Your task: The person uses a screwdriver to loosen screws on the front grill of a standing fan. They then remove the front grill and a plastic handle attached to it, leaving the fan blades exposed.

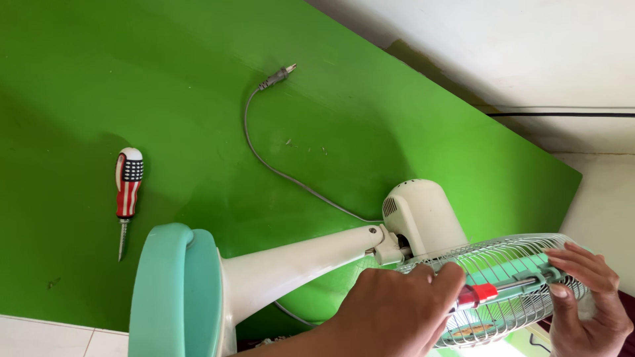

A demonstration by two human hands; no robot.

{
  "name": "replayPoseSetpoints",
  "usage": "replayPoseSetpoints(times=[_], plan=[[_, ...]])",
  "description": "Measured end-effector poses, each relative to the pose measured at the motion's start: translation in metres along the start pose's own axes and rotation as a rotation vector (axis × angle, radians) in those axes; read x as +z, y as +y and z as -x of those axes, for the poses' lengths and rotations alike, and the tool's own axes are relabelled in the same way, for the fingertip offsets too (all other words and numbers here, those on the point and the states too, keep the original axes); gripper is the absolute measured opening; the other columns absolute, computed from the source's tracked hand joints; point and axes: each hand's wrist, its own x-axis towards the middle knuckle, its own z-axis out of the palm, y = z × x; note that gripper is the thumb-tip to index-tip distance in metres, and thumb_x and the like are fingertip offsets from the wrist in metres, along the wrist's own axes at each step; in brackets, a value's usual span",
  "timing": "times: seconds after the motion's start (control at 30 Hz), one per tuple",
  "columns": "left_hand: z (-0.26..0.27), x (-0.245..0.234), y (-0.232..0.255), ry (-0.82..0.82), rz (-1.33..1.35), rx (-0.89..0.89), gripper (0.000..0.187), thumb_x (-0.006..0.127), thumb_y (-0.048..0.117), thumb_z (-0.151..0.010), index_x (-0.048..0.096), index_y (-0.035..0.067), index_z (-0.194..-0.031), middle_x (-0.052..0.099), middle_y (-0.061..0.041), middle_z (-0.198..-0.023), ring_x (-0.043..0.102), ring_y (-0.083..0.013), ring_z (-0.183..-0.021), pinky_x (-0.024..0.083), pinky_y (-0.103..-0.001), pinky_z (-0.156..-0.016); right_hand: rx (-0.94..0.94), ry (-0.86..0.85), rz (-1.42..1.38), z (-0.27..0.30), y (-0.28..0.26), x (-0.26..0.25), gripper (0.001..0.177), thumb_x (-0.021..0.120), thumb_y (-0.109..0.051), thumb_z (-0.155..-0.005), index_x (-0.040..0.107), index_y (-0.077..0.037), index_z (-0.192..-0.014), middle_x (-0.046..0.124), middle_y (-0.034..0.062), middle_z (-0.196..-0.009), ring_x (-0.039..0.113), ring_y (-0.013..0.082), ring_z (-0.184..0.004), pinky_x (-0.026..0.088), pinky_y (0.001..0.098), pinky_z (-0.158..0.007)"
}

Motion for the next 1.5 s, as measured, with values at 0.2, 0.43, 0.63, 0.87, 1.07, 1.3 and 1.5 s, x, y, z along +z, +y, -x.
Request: replayPoseSetpoints(times=[0.2, 0.43, 0.63, 0.87, 1.07, 1.3, 1.5], plan=[[0.000, -0.006, 0.005, 0.027, 0.038, -0.095, 0.033, 0.062, 0.033, -0.105, 0.063, 0.000, -0.101, 0.062, -0.015, -0.061, 0.063, -0.0301, -0.053, 0.047, -0.047, -0.043, 0.013, -0.001, 0.047, 0.007, 0.007, -0.004, 0.022, 0.067, -0.029, -0.112, 0.064, -0.010, -0.122, 0.068, 0.0010, -0.124, 0.056, 0.0203, -0.138, 0.028, 0.0508, -0.133], [-0.008, -0.009, -0.002, -0.163, 0.408, -0.415, 0.045, 0.064, 0.051, -0.092, 0.067, 0.007, -0.097, 0.068, -0.010, -0.062, 0.065, -0.0232, -0.051, 0.054, -0.037, -0.055, -0.053, -0.029, 0.029, 0.005, 0.026, -0.004, 0.022, 0.067, -0.023, -0.104, 0.066, -0.012, -0.124, 0.070, 0.0011, -0.122, 0.060, 0.0175, -0.133, 0.043, 0.0378, -0.122], [-0.006, -0.007, -0.015, 0.092, 0.185, -0.084, 0.043, 0.068, 0.049, -0.085, 0.063, 0.006, -0.085, 0.070, -0.006, -0.065, 0.064, -0.0146, -0.048, 0.052, -0.034, -0.047, -0.042, 0.016, 0.043, -0.003, 0.009, 0.004, 0.026, 0.070, -0.015, -0.097, 0.068, -0.010, -0.123, 0.071, 0.0033, -0.121, 0.061, 0.0194, -0.127, 0.042, 0.0370, -0.118], [-0.002, 0.008, -0.009, -0.140, 0.209, -0.379, 0.053, 0.048, 0.055, -0.103, 0.071, 0.012, -0.084, 0.057, -0.006, -0.055, 0.051, -0.0178, -0.042, 0.045, -0.036, -0.046, -0.054, 0.076, -0.025, -0.006, 0.013, 0.010, 0.024, 0.072, -0.011, -0.094, 0.069, -0.010, -0.118, 0.074, 0.0020, -0.118, 0.066, 0.0176, -0.119, 0.042, 0.0361, -0.111], [-0.001, 0.017, -0.020, 0.094, 0.273, -0.084, 0.051, 0.070, 0.051, -0.092, 0.062, 0.002, -0.099, 0.069, -0.007, -0.071, 0.062, -0.0080, -0.056, 0.054, -0.030, -0.048, -0.095, 0.146, -0.048, -0.007, 0.020, 0.016, 0.025, 0.076, -0.012, -0.091, 0.071, -0.011, -0.115, 0.075, 0.0019, -0.116, 0.068, 0.0181, -0.116, 0.045, 0.0376, -0.109], [-0.005, 0.013, -0.019, 0.127, 0.114, -0.219, 0.041, 0.057, 0.049, -0.096, 0.071, 0.011, -0.095, 0.073, -0.005, -0.070, 0.060, -0.0147, -0.047, 0.045, -0.034, -0.044, -0.107, 0.183, -0.066, -0.009, 0.020, 0.019, 0.024, 0.077, -0.013, -0.089, 0.073, -0.011, -0.113, 0.076, 0.0032, -0.114, 0.068, 0.0223, -0.112, 0.047, 0.0380, -0.105], [-0.006, 0.020, -0.011, 0.189, -0.102, -0.137, 0.044, 0.067, 0.052, -0.093, 0.066, 0.009, -0.090, 0.063, -0.007, -0.058, 0.058, -0.0195, -0.046, 0.045, -0.037, -0.047, -0.100, 0.184, -0.054, -0.011, 0.018, 0.019, 0.023, 0.078, -0.013, -0.089, 0.075, -0.011, -0.112, 0.077, 0.0037, -0.111, 0.069, 0.0232, -0.109, 0.049, 0.0389, -0.101]])
